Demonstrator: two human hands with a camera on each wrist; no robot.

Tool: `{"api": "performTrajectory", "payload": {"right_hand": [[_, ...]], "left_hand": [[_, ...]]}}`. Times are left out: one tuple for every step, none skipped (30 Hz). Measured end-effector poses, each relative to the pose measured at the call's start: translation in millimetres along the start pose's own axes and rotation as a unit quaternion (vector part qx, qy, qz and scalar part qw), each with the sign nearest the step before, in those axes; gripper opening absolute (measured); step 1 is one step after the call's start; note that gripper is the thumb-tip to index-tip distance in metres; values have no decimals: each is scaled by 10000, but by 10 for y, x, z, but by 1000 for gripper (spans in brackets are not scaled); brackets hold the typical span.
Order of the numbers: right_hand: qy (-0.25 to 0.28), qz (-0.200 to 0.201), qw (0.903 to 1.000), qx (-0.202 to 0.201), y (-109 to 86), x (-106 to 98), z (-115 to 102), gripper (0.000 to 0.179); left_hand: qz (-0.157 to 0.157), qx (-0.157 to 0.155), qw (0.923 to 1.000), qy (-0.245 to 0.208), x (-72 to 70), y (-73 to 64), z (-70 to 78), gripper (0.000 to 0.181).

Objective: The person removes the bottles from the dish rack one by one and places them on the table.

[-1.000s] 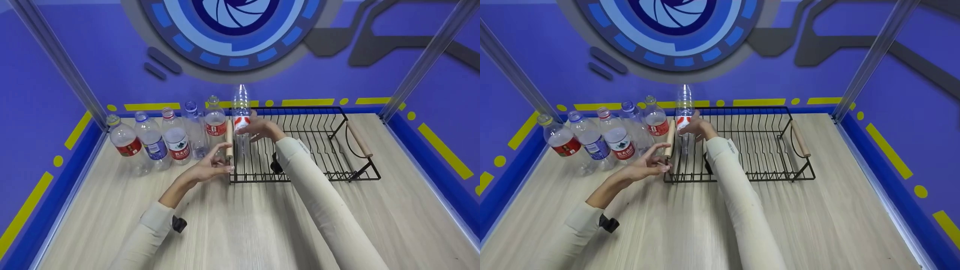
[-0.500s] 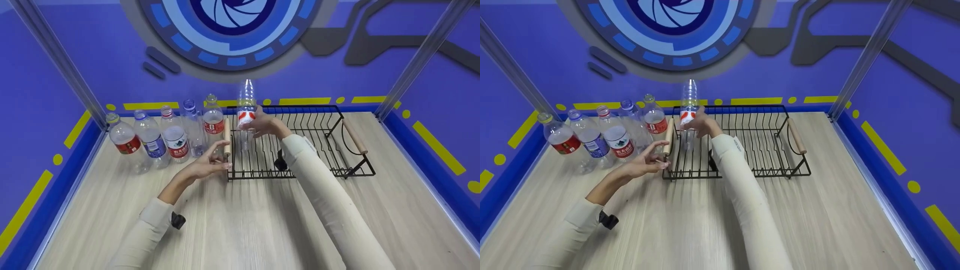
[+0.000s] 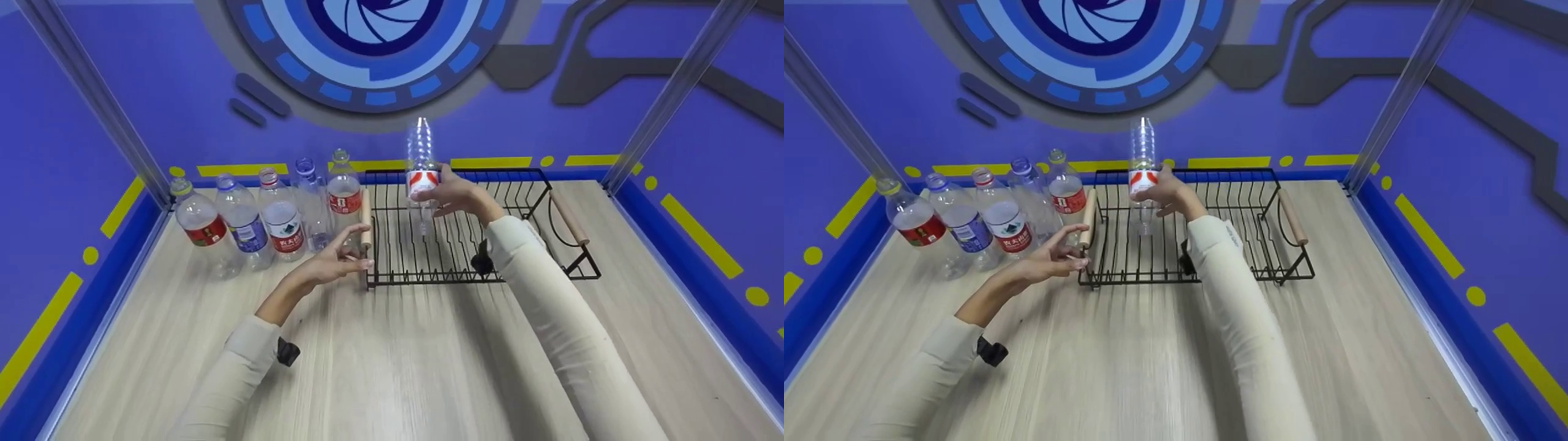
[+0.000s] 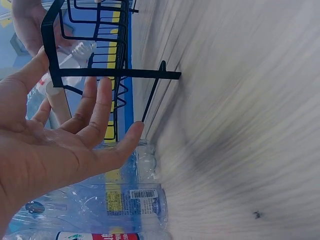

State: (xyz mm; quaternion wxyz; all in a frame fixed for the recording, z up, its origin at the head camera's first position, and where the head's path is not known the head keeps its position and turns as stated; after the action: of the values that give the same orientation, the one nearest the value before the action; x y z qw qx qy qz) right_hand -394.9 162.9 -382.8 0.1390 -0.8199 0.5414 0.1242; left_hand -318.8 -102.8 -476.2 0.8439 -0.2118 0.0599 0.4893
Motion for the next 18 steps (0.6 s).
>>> {"api": "performTrajectory", "payload": {"right_hand": [[53, 29, 10000, -9, -19, -31, 9, 102], [79, 61, 9999, -9, -41, -59, 19, 101], [88, 86, 9999, -9, -63, -87, 31, 101], [81, 118, 9999, -19, -81, -111, 36, 101], [75, 149, 9999, -37, -95, -132, 43, 100], [58, 177, 9998, -55, -108, -150, 50, 100], [23, 200, 9998, -88, -119, -166, 57, 99], [-30, 218, 9997, -121, -130, -182, 64, 98], [-73, 240, 9996, -154, -141, -200, 72, 97], [-99, 271, 9994, -185, -152, -218, 82, 96], [-97, 292, 9993, -215, -162, -236, 93, 95], [-125, 313, 9991, -239, -177, -257, 105, 94], [-138, 317, 9991, -261, -195, -277, 117, 93], [-124, 323, 9990, -268, -216, -297, 133, 92], [-124, 322, 9990, -279, -240, -317, 148, 91], [-117, 308, 9990, -304, -264, -337, 165, 90], [-108, 302, 9990, -325, -290, -357, 180, 89], [-125, 283, 9990, -337, -320, -376, 195, 89]], "left_hand": [[-16, -12, 10000, -15, -2, 0, 0, 77], [-24, -30, 10000, -20, -3, 2, -2, 77], [-38, -50, 10000, -33, -4, -1, -4, 77], [-57, -59, 10000, -38, -12, -1, -5, 77], [-66, -70, 9999, -34, -20, -6, 0, 77], [-69, -81, 9999, -32, -27, -13, 3, 77], [-55, -98, 9999, -26, -33, -20, 6, 76], [-51, -113, 9999, -18, -38, -27, 8, 76], [-63, -111, 9999, -32, -40, -33, 9, 76], [-61, -114, 9999, -28, -41, -39, 11, 76], [-55, -126, 9999, -23, -42, -42, 12, 75], [-52, -122, 9999, -9, -42, -43, 10, 75], [-45, -138, 9999, -11, -38, -42, 8, 75], [-49, -147, 9999, -21, -31, -40, 7, 76], [-54, -137, 9999, -31, -23, -38, 7, 76], [-46, -148, 9999, -32, -16, -36, 8, 75], [-42, -146, 9999, -34, -11, -30, 8, 75], [-41, -135, 9999, -40, -8, -24, 11, 76]]}}
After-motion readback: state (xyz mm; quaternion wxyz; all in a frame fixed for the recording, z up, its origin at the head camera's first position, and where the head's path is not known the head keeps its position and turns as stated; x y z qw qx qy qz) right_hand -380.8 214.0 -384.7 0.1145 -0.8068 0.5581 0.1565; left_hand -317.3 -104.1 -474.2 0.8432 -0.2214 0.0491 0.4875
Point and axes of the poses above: each hand's wrist, its own y-axis towards the middle knuckle, its own x-axis out of the palm, z = x × y, the point moved 3 cm from there along y, towards the middle knuckle, and after that the axes turned 15 degrees about -x, right-handed, at the moved point
